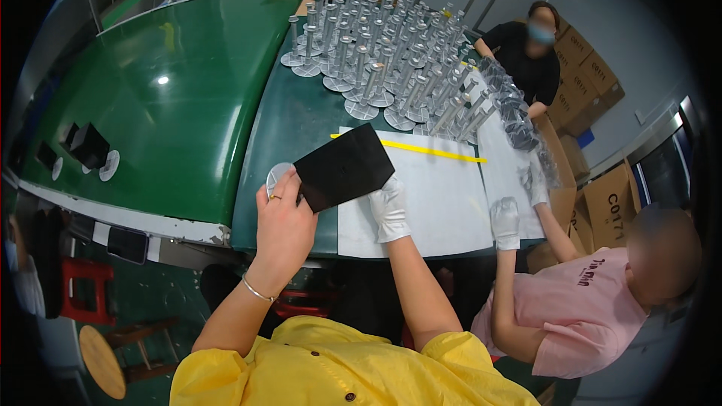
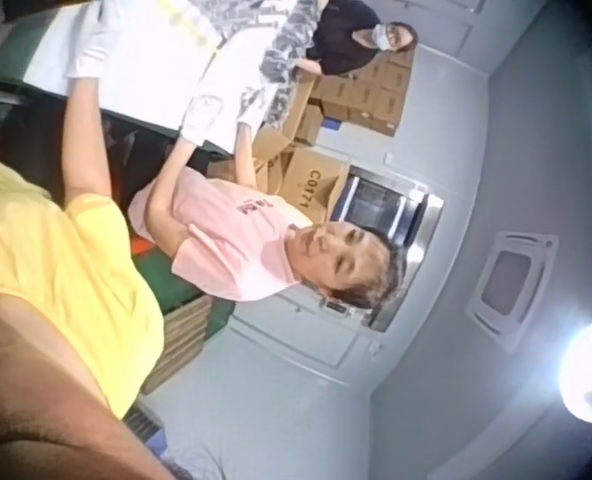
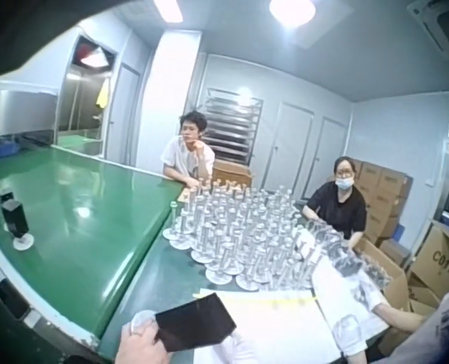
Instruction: Assembling black plastic covers onto silver metal bases on an industrial conveyor belt.
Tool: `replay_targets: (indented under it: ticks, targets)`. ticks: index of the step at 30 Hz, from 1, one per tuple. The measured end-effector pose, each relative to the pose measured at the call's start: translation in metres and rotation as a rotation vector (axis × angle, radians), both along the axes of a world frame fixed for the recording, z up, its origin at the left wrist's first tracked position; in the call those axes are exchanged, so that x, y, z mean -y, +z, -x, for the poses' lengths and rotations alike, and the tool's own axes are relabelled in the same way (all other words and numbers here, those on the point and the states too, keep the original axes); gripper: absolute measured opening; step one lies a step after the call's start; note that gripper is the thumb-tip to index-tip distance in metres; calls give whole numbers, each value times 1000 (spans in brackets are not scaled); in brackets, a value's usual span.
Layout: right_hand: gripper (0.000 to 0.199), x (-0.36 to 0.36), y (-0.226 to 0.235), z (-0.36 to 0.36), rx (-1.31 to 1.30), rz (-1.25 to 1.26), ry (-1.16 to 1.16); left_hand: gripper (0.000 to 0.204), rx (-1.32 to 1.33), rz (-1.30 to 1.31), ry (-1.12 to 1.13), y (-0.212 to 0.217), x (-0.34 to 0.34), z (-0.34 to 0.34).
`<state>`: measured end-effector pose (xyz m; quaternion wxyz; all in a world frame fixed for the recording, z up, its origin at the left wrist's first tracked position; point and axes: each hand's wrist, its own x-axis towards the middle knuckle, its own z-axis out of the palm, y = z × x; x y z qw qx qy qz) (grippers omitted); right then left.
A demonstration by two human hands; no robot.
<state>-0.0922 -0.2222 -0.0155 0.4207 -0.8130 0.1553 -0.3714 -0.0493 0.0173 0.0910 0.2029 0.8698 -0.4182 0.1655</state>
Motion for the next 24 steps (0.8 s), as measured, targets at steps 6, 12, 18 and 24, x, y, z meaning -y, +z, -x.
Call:
replay_targets:
  ticks: [6,12,18,24]
  targets:
    - [14,-9,8,-3,4,33,51,34,337,277,-69,0,-21,-4]
    - [17,4,11,4,-54,118,14,37,658,90,-196,-1,-48,-14]
    - [19,-7,15,-2,-42,40,51,38,734,-53,-173,17,-81,-21]
    - [17,1,12,11,-76,5,-9,53,156,225,-102,-13,-98,-73]
